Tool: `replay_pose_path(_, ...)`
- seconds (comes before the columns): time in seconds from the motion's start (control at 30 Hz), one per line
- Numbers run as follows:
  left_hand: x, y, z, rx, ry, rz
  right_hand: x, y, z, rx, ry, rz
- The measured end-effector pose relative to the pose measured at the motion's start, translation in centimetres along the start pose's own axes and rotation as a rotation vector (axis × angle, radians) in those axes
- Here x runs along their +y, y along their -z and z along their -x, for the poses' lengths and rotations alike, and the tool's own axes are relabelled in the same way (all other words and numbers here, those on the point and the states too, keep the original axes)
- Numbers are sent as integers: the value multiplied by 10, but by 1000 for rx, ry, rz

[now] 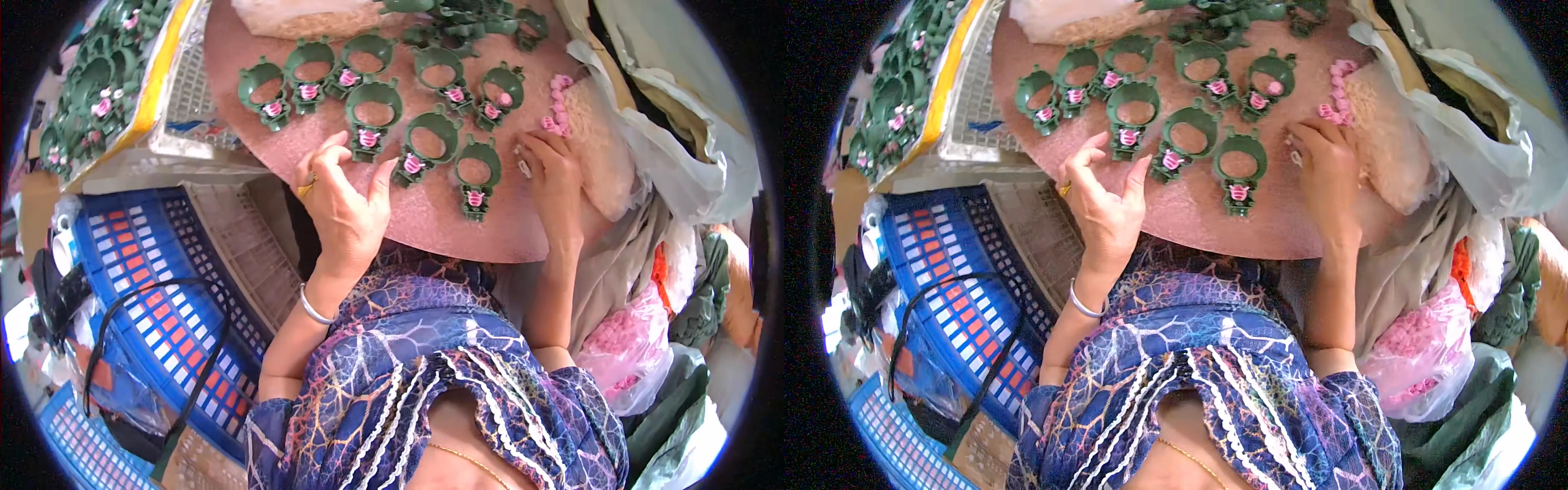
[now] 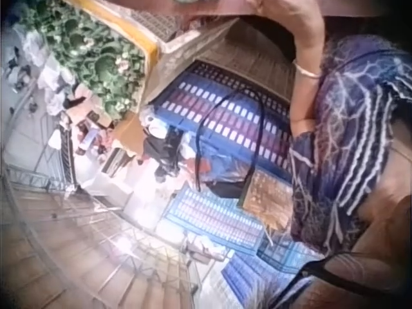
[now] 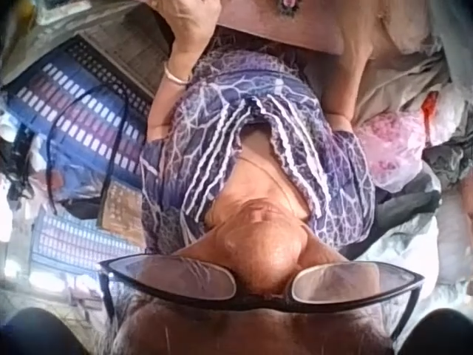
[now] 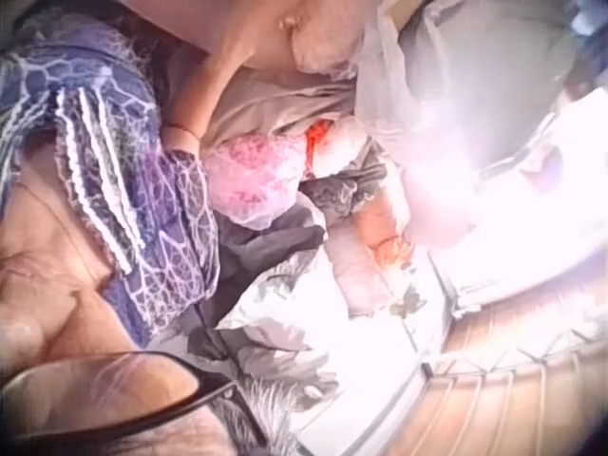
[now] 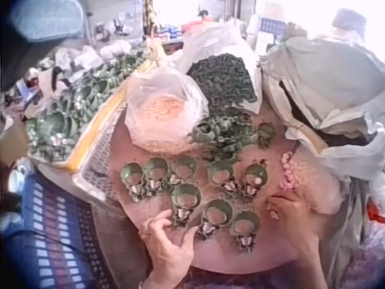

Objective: Manually attaching small pink plastic flower components onto circular green plastic toy frames.

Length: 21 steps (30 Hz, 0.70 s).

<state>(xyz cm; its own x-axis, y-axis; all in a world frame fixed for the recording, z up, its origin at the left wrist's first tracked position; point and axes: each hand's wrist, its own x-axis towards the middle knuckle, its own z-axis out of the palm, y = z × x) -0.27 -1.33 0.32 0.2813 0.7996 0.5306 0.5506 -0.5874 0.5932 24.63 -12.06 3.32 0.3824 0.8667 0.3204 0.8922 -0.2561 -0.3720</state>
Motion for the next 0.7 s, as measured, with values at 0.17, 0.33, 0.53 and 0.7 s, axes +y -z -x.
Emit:
replay_pose_path(0.17, -1, 6, -1, 47, -48, -12, 0, 3, -4, -93, -49, -39)
replay_pose_path(0.33, 2, -1, -4, 41, -26, -18, 0, 2, -2, -71, 2, -73)
replay_pose_path(0.53, -5, -8, -6, 39, -15, -43, 5, 7, -4, -136, 15, -53)
replay_pose_path(0.7, -5, -5, -2, -5, 89, 120, 10, 11, -4, -128, 100, -46)
